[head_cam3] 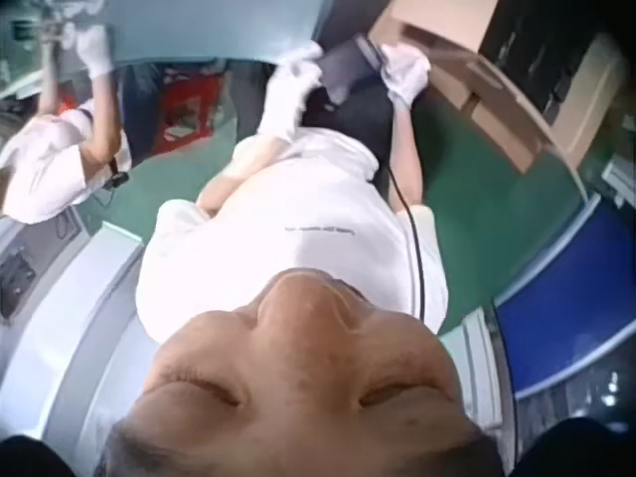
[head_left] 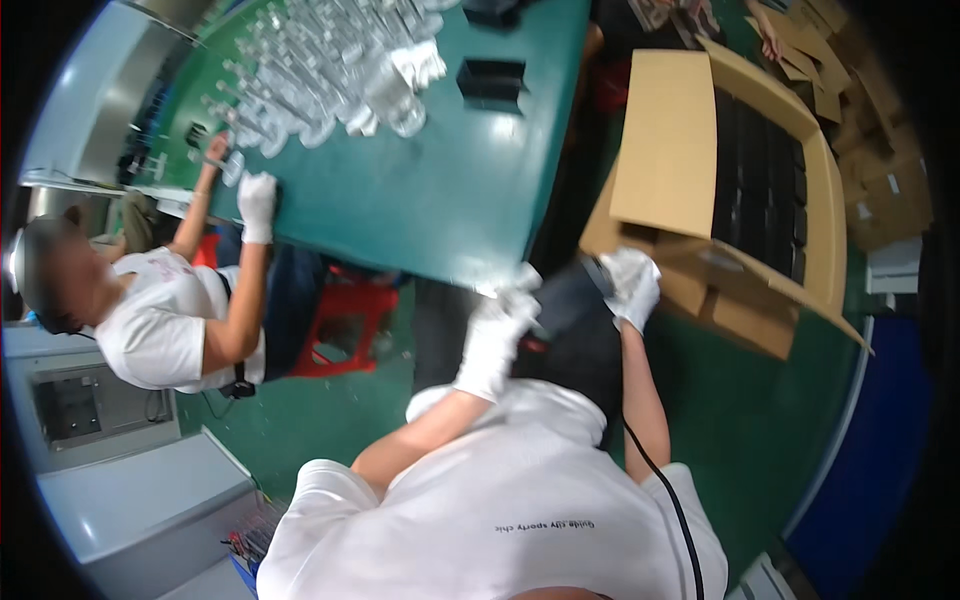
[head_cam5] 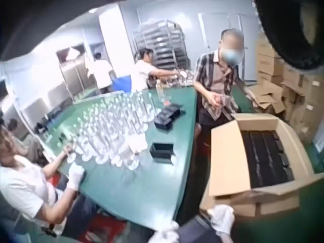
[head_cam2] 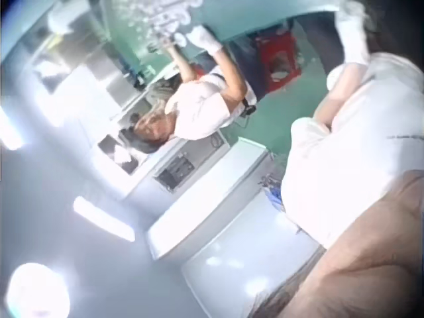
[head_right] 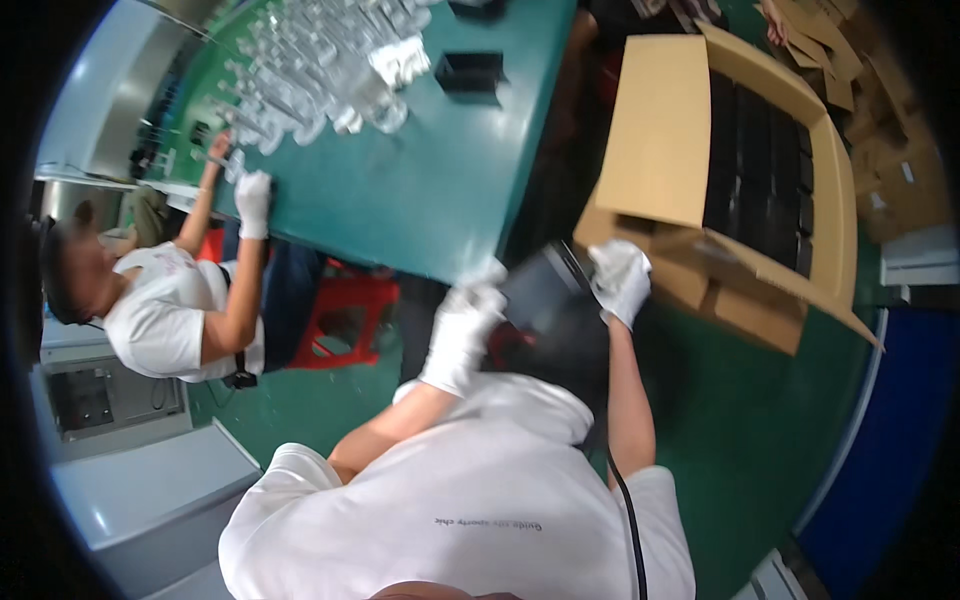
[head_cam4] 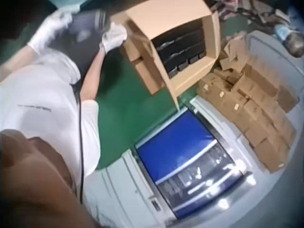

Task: The person wipes the surfaces of small black rectangular electronic components using a white cloth. They pick up each unit from a cardboard box, wipe it thoroughly, and place it on a green workbench. The person repeats this process for multiple units throughout the clip.

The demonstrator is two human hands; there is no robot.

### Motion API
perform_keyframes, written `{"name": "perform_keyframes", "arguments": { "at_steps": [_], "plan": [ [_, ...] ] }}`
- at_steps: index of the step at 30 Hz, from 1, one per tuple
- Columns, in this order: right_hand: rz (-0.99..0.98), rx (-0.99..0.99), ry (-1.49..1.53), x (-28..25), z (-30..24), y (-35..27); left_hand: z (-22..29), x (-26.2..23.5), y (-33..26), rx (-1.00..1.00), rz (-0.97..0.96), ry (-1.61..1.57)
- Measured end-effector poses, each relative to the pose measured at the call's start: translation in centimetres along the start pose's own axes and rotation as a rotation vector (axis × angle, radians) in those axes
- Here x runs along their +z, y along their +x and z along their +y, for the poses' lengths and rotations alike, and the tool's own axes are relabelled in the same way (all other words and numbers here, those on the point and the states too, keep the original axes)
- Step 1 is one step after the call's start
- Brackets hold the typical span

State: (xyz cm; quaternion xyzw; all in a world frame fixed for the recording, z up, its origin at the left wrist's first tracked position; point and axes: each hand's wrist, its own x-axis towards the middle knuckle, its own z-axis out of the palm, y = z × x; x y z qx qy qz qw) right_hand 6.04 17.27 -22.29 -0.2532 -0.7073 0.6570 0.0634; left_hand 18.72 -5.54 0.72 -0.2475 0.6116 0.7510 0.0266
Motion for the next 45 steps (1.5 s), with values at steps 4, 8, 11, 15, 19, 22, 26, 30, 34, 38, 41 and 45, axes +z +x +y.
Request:
{"name": "perform_keyframes", "arguments": {
  "at_steps": [4,8,11,15,19,22,26,30,34,38,41,45],
  "plan": [
    [-0.138,-0.048,0.063,0.3,-1.0,-3.8,3.5,-4.5,-0.2,0.098,0.126,-0.392],
    [-0.196,0.051,0.128,0.7,-1.2,-5.2,2.3,-9.3,1.0,0.035,0.045,-0.758],
    [-0.168,0.033,0.083,1.1,-1.2,-5.4,4.0,-10.4,1.0,-0.064,0.020,-1.160],
    [-0.199,0.072,0.114,2.7,-3.0,-8.5,1.6,-14.0,1.0,-0.064,-0.263,-1.575],
    [-0.243,0.066,0.061,3.9,-2.3,-10.5,0.7,-16.2,1.9,-0.152,-0.169,-1.717],
    [-0.244,0.113,0.075,5.3,-3.1,-11.9,0.8,-16.9,2.2,-0.184,-0.224,-1.798],
    [-0.175,0.060,0.236,5.4,-3.3,-10.2,0.7,-16.8,2.2,-0.231,-0.237,-1.841],
    [-0.266,-0.225,0.390,7.1,-14.1,-11.9,0.0,-16.4,2.4,-0.273,-0.229,-1.813],
    [-0.266,-0.399,0.213,9.8,-20.1,-13.0,0.2,-14.9,2.3,-0.238,-0.198,-1.587],
    [-0.748,-1.192,-0.267,17.0,-25.1,-17.6,0.5,-13.3,2.2,-0.259,-0.193,-1.560],
    [-0.836,-1.407,-0.478,20.1,-25.7,-21.7,-1.1,-14.3,2.1,-0.243,-0.138,-1.589],
    [-1.134,-1.007,-0.246,16.5,-21.3,-24.8,-2.1,-17.0,2.3,0.324,0.146,0.136]
  ]
}}
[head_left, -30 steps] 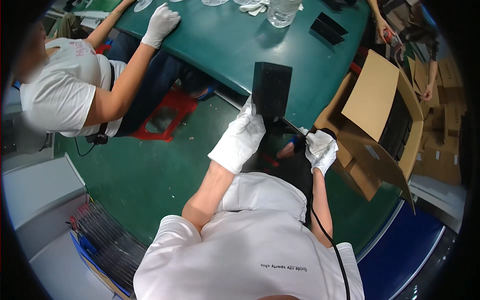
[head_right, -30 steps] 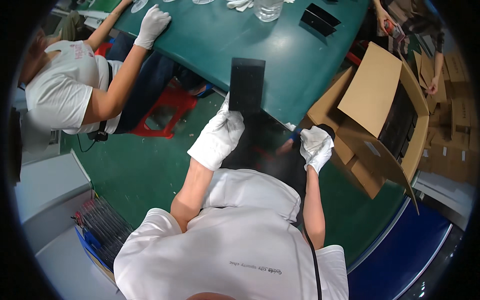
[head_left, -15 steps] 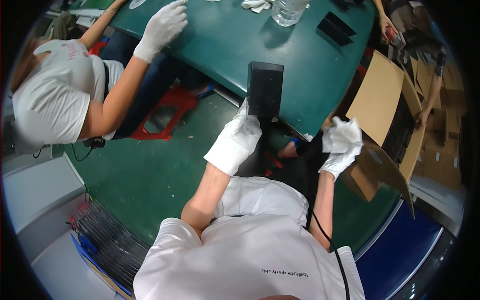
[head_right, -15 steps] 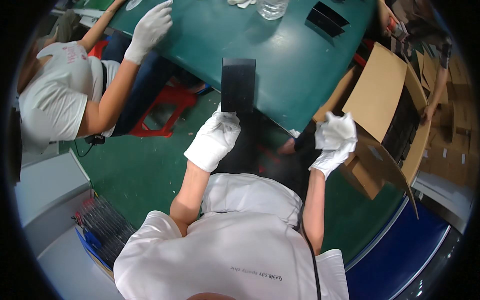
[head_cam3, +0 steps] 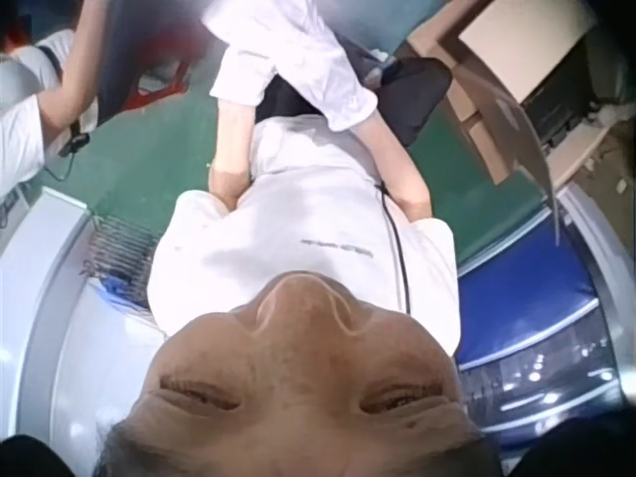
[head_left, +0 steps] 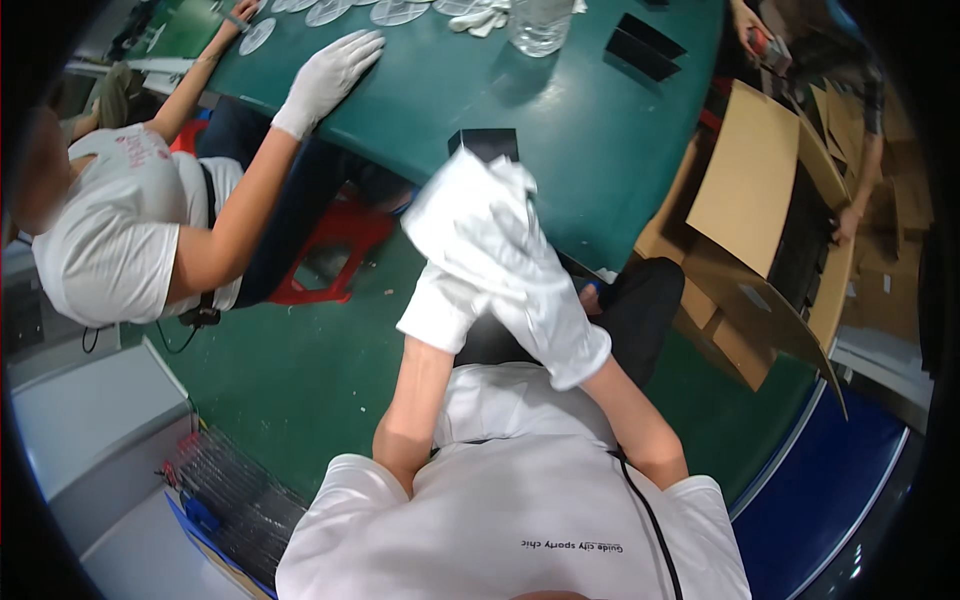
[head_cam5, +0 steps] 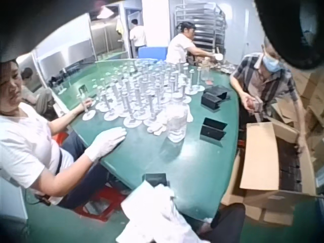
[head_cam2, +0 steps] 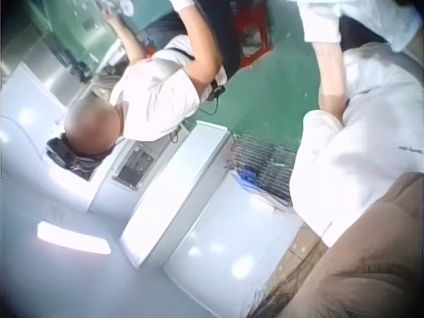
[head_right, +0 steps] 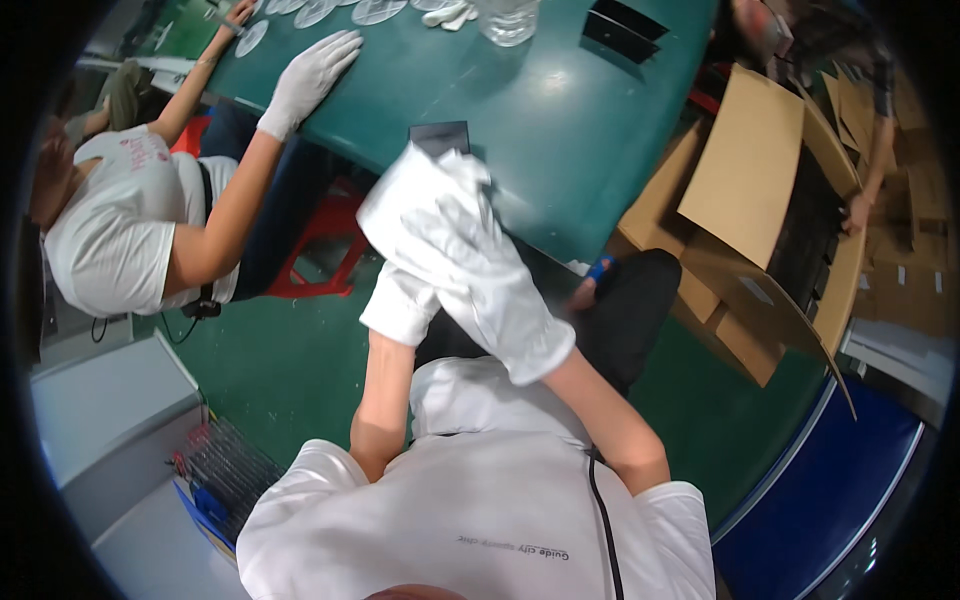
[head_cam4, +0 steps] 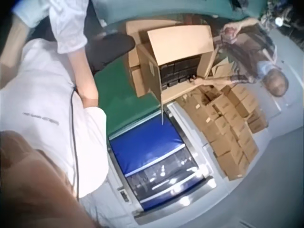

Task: The person wipes the surfaces of small black rectangular electronic components using a white cloth. They pick up each unit from a cardboard box, wipe it thoroughly, and place it on a green workbench. The person repeats this process for multiple units throughout the clip.

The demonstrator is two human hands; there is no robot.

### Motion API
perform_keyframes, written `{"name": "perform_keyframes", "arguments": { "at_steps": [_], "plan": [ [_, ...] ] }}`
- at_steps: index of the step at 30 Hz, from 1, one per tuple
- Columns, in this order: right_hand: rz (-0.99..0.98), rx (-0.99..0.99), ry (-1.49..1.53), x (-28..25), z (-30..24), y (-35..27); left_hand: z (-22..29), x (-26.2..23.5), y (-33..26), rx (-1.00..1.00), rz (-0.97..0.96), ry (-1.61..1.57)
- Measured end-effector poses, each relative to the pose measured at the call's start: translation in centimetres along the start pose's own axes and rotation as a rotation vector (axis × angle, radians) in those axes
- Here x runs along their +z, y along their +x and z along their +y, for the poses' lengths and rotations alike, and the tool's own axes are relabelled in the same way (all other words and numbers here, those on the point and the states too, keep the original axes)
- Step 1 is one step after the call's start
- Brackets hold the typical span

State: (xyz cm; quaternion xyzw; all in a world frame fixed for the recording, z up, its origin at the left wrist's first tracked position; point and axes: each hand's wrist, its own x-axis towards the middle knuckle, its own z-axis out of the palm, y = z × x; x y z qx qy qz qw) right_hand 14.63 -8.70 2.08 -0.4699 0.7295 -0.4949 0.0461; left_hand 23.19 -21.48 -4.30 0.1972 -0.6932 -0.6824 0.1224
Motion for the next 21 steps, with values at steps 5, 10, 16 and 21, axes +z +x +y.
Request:
{"name": "perform_keyframes", "arguments": {
  "at_steps": [5,10,16,21],
  "plan": [
    [-0.150,0.240,0.246,-0.4,-0.2,-4.7,0.4,-0.6,1.7,-0.285,-0.106,-0.833],
    [-0.052,0.598,0.303,-2.9,-0.8,-4.6,2.3,0.4,3.2,-0.750,0.240,-1.750],
    [-0.025,0.414,0.285,-2.2,-0.7,-4.9,0.1,-0.2,2.8,-0.538,-0.092,-1.760],
    [-0.023,0.474,0.363,-1.5,-1.4,-4.8,1.0,-0.5,2.3,-0.544,0.061,-1.450]
  ]
}}
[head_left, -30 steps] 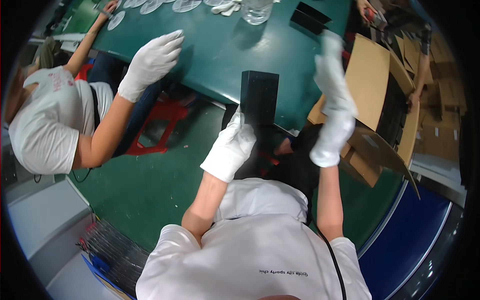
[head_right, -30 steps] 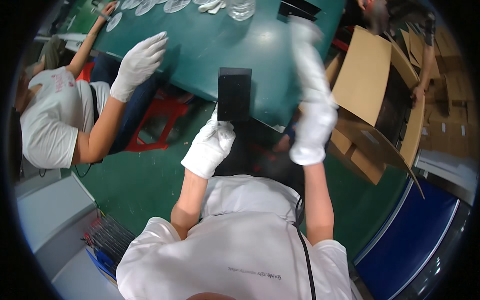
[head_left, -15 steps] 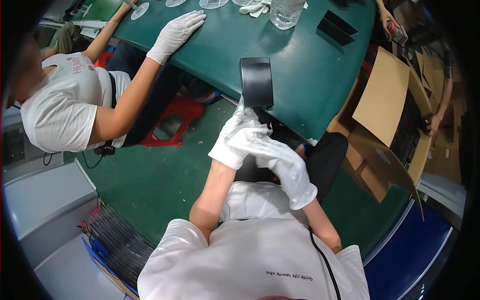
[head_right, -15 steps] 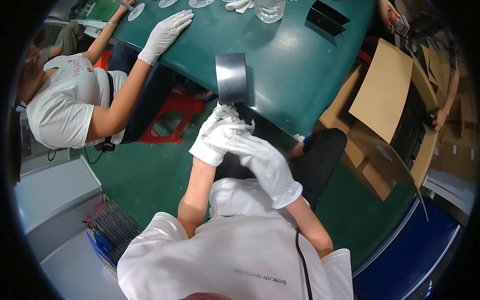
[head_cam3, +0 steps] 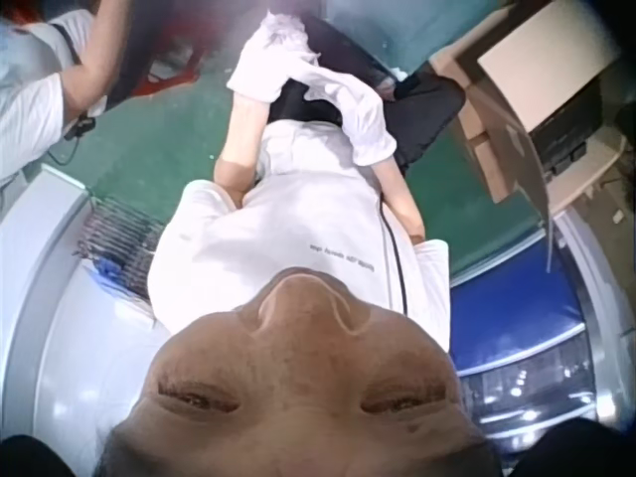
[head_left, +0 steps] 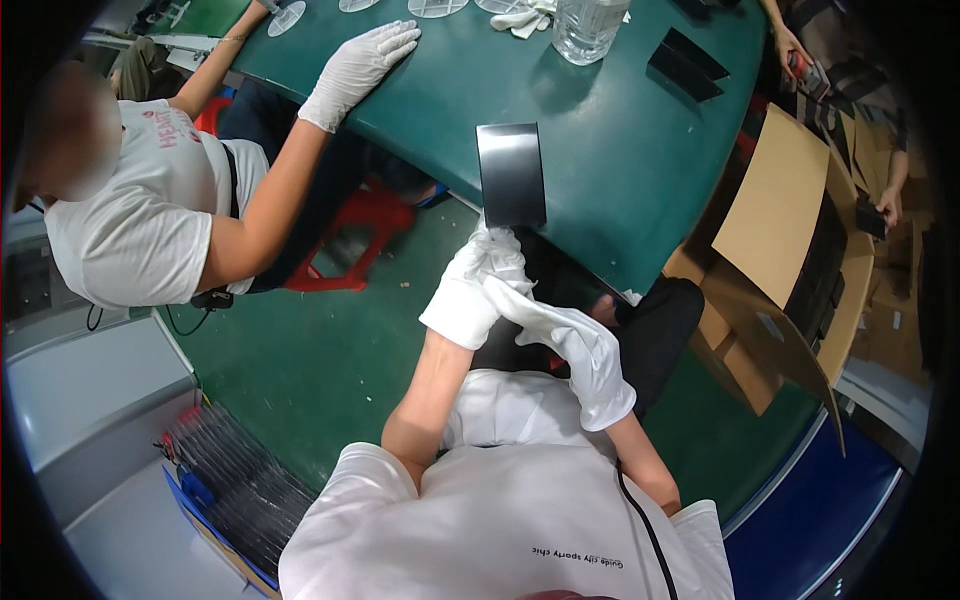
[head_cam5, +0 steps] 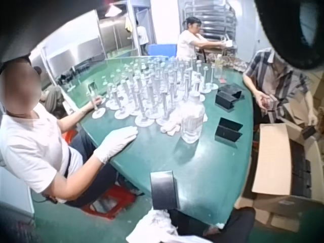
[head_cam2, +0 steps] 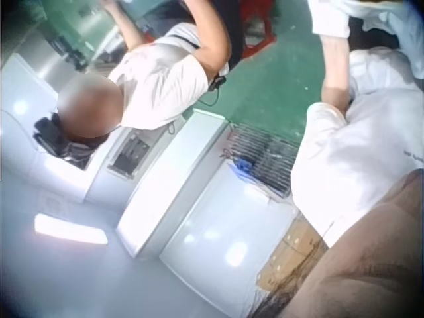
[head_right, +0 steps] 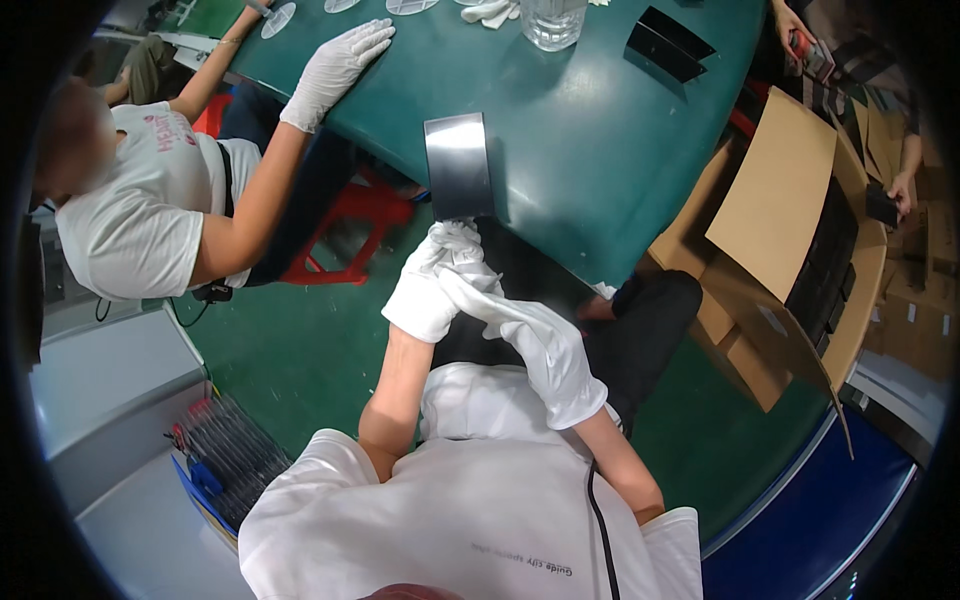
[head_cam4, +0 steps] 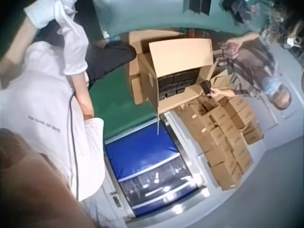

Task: The person wipes the surfaces of small black rectangular electronic components using a white cloth. They pick up each unit from a cardboard box, wipe it thoroughly, and place it on a green workbench. The person repeats this process for multiple units throughout the clip.

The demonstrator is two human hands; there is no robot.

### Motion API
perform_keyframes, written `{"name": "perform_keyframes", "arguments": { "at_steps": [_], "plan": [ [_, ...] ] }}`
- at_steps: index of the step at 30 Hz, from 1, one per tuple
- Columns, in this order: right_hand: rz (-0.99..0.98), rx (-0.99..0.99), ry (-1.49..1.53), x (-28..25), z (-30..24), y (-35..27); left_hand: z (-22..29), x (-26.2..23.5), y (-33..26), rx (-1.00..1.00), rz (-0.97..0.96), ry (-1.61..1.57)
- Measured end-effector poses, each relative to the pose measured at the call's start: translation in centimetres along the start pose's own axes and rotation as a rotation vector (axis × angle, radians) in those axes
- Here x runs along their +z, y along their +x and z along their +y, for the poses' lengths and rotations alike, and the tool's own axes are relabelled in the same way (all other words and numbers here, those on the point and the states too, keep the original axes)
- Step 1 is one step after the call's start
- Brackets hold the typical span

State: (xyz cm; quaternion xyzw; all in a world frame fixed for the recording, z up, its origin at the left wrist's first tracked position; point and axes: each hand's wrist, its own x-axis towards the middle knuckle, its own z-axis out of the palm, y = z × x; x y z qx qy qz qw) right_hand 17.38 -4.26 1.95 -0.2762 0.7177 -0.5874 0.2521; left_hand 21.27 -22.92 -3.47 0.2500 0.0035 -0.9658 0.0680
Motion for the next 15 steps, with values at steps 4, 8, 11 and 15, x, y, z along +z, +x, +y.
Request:
{"name": "perform_keyframes", "arguments": {
  "at_steps": [4,8,11,15],
  "plan": [
    [-0.011,-0.017,-0.003,-0.1,0.1,0.2,0.2,-0.1,0.1,-0.010,-0.037,0.000],
    [0.024,-0.144,-0.151,-0.3,0.5,0.2,0.5,-0.6,0.1,-0.059,-0.057,-0.035],
    [0.093,-0.135,-0.468,-0.8,3.2,-1.2,1.1,2.1,-1.5,0.636,-0.216,2.252],
    [0.240,-0.089,-0.576,-1.5,4.3,-1.5,0.0,1.8,-0.9,1.158,-0.117,2.167]
  ]
}}
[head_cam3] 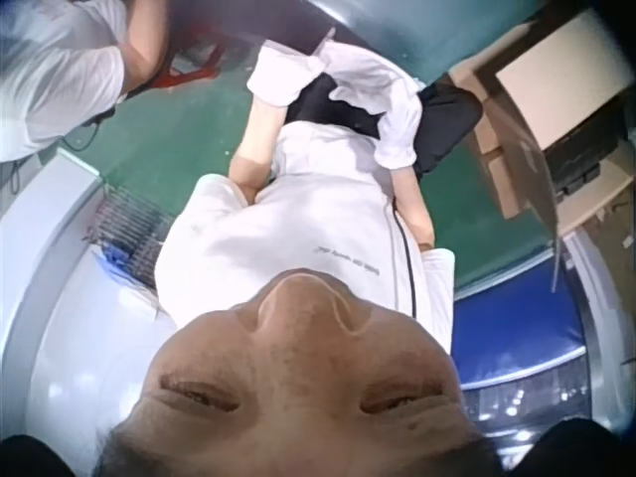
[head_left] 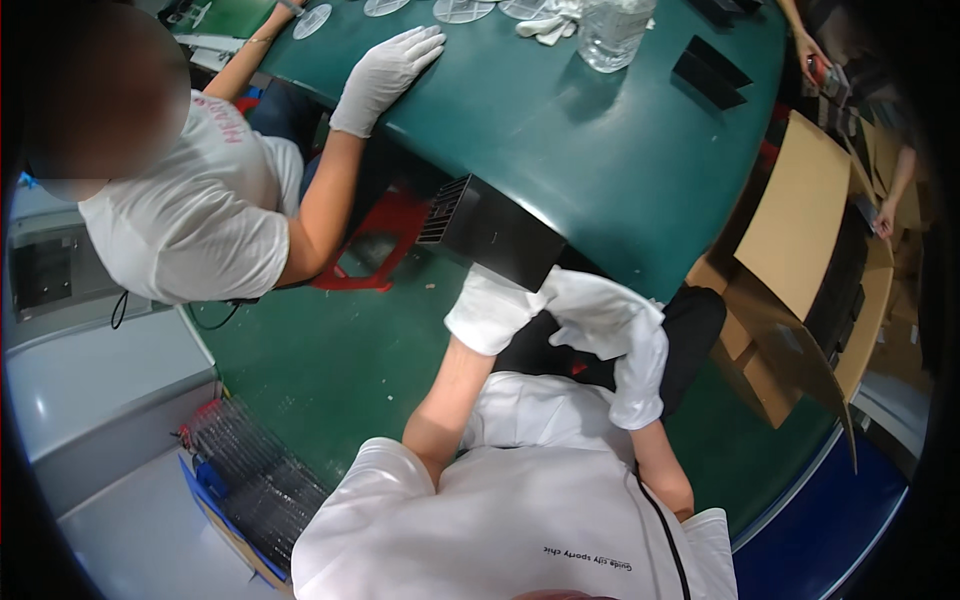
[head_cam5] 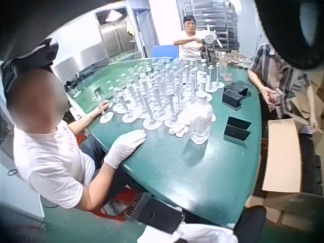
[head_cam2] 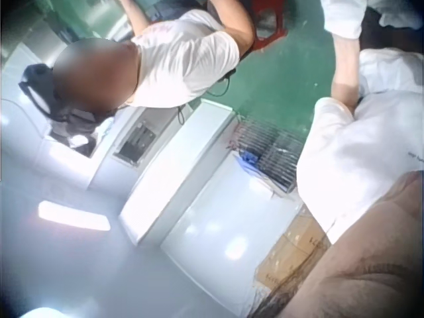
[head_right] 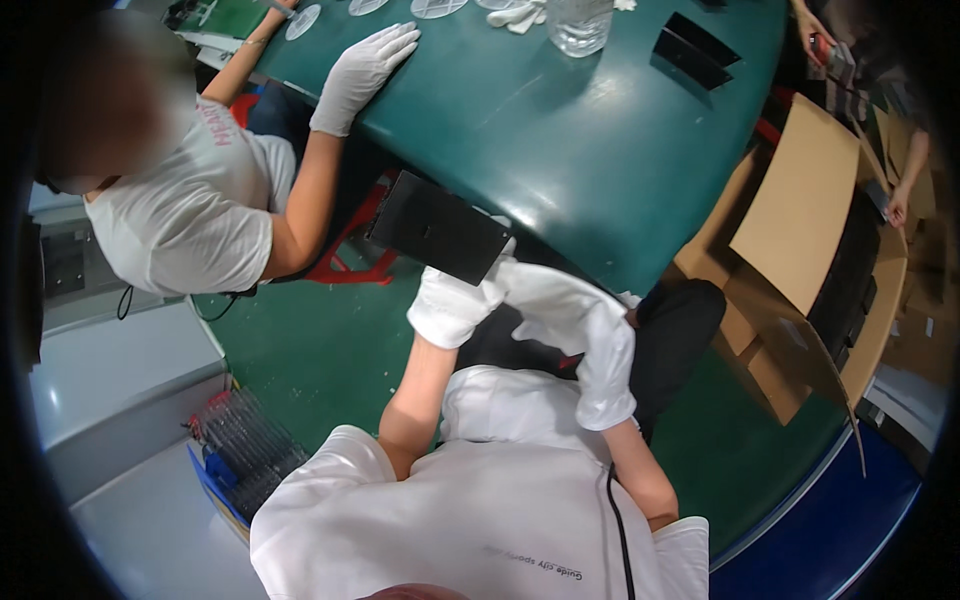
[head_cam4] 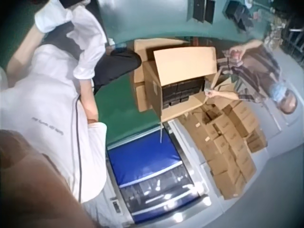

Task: The person wipes the surfaces of small black rectangular electronic components using a white cloth. They pick up each unit from a cardboard box, wipe it thoroughly, and place it on a green workbench. The person repeats this process for multiple units throughout the clip.

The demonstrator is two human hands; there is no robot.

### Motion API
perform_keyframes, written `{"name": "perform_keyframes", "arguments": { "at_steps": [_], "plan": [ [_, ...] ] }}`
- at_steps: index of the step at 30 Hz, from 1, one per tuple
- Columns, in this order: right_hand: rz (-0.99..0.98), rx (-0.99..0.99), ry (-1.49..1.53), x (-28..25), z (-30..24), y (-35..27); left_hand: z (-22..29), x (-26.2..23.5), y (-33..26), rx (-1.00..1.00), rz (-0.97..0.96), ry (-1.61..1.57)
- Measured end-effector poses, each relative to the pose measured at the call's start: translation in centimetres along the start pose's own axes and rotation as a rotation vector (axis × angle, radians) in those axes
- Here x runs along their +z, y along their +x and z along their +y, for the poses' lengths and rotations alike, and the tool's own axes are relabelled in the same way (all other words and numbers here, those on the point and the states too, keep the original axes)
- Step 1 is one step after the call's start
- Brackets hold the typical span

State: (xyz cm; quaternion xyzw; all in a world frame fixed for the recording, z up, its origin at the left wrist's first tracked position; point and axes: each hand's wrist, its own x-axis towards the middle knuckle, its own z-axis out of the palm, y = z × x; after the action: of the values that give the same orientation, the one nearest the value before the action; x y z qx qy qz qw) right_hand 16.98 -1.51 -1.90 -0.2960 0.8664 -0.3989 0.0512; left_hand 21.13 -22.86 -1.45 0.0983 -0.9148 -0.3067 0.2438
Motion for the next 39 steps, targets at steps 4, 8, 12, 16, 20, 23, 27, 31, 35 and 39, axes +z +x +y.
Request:
{"name": "perform_keyframes", "arguments": {
  "at_steps": [4,8,12,16,20,23,27,31,35,39],
  "plan": [
    [0.101,0.059,0.264,-0.3,0.6,-0.2,1.4,-0.6,0.5,-0.327,-0.088,-0.440],
    [0.162,-0.036,0.114,-0.2,0.9,-0.8,0.8,0.1,-0.2,-0.315,-0.012,-0.674],
    [0.220,0.110,0.256,0.0,1.2,-0.9,-0.4,1.1,1.1,-0.140,-0.252,0.143],
    [0.181,0.546,0.906,-1.3,-2.9,2.2,-0.9,1.8,0.3,-0.625,0.219,-1.253],
    [0.246,0.341,0.931,-0.9,-3.8,4.0,0.0,-0.5,0.5,-0.679,0.247,-1.297],
    [0.102,0.127,0.745,-1.0,-6.3,6.4,0.5,-0.8,0.8,-0.642,0.271,-0.804],
    [0.078,-0.188,0.189,0.9,-8.4,9.8,2.0,-1.6,1.5,-0.638,0.400,-0.762],
    [0.137,-0.469,-0.168,2.3,-7.8,12.9,2.1,-2.3,2.8,-0.614,0.446,-0.698],
    [0.084,-0.657,-0.128,3.3,-8.6,13.2,-2.1,-0.7,3.4,-0.613,0.467,-0.710],
    [-0.230,-0.085,0.348,2.2,-7.0,10.4,-5.3,-0.3,7.6,-0.454,0.689,-0.558]
  ]
}}
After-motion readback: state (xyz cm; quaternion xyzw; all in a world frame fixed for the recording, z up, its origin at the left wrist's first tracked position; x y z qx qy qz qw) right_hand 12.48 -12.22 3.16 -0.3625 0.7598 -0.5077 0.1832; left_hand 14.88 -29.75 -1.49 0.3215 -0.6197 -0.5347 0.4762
